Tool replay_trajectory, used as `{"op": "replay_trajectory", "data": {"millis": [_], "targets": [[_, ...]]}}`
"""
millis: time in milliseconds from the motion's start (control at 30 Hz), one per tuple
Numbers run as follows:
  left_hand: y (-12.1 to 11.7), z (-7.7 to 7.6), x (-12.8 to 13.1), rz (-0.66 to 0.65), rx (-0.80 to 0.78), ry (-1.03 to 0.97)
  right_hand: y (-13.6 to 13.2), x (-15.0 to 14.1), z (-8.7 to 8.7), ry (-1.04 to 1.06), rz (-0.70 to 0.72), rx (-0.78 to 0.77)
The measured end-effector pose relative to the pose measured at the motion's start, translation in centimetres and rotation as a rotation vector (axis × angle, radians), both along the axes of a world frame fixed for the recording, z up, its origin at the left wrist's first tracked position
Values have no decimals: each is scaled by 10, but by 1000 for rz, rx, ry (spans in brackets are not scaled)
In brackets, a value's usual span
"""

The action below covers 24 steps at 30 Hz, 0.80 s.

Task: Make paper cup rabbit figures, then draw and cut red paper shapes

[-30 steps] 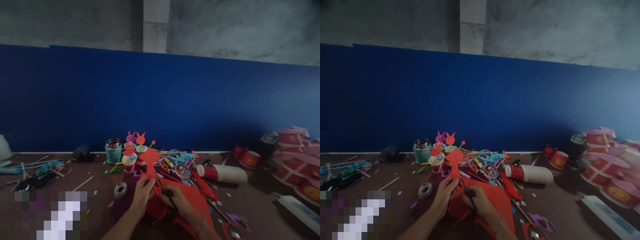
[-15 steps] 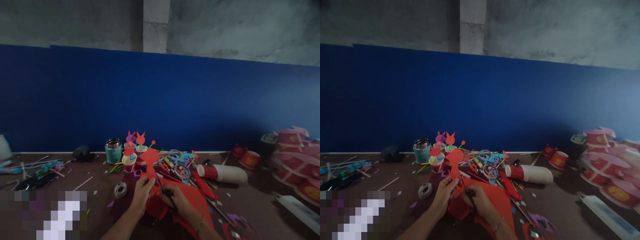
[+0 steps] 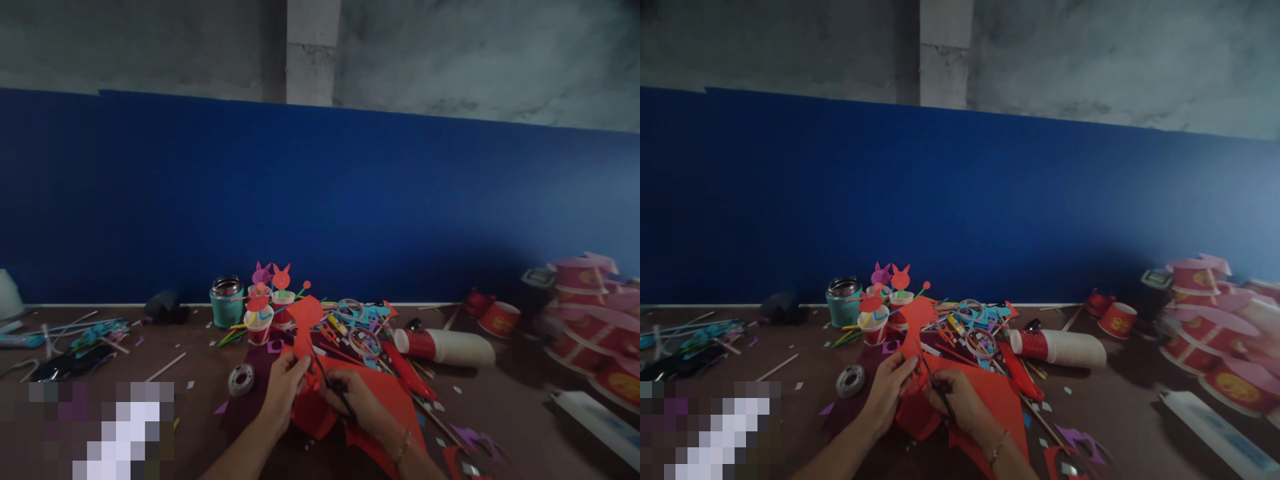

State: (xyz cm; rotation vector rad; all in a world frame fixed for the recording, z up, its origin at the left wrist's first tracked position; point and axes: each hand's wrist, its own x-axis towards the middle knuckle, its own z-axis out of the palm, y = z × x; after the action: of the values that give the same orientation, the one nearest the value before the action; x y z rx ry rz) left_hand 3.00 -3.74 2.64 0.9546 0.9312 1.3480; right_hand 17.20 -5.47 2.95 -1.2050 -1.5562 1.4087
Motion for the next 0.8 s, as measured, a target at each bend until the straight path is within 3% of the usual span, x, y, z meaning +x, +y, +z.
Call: {"op": "replay_trajectory", "data": {"millis": [800], "targets": [[1,-2,0,-25,-26,-29,-1,2,-1,-21,-1,-26]]}}
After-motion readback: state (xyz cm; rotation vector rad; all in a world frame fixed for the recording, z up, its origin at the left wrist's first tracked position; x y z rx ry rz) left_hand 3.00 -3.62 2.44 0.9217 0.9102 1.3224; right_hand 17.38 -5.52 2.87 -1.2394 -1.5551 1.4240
